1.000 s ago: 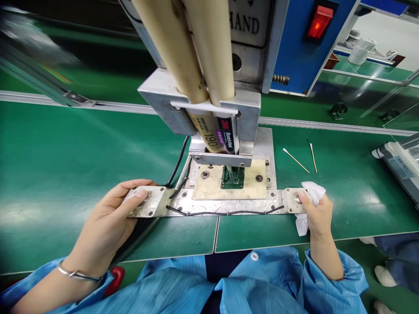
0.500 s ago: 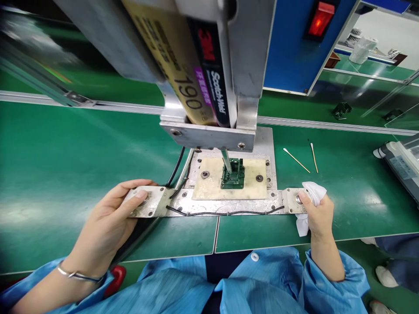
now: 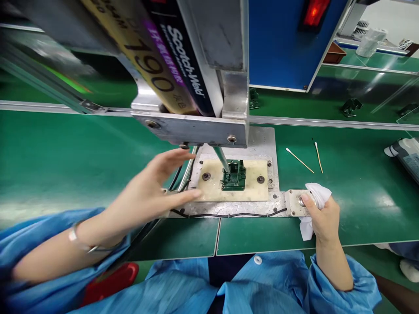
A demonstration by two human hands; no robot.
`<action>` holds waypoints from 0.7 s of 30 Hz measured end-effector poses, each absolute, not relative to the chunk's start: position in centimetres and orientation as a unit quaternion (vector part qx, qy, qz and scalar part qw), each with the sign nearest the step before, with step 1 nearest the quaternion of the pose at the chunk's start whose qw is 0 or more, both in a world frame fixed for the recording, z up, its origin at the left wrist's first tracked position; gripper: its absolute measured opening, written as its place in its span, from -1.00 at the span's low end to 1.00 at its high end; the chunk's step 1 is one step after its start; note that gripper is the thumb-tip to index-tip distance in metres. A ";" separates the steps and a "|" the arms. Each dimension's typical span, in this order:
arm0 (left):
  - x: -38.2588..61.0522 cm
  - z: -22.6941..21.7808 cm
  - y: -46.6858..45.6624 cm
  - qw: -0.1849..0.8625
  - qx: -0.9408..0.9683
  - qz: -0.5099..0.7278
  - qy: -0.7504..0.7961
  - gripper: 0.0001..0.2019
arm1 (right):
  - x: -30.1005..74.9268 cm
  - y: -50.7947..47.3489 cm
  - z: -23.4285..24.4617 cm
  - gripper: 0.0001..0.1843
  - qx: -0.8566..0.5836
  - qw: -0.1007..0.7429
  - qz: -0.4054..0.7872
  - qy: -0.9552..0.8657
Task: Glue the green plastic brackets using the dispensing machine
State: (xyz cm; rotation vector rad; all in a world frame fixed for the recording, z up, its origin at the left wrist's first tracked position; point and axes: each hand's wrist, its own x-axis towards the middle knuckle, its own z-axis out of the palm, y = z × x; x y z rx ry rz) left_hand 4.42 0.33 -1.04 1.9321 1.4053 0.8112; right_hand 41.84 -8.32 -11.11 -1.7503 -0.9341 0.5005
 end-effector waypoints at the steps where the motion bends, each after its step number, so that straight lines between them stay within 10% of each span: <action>1: 5.6 -1.0 1.1 0.342 0.738 0.280 0.510 -0.09 | 41.8 -8.3 -11.1 -0.41 -0.733 0.519 0.206 -0.388; 21: 7.9 1.6 0.3 0.705 0.535 0.120 0.451 -0.56 | 41.2 -8.0 -10.5 -0.41 -0.724 0.524 0.217 -0.394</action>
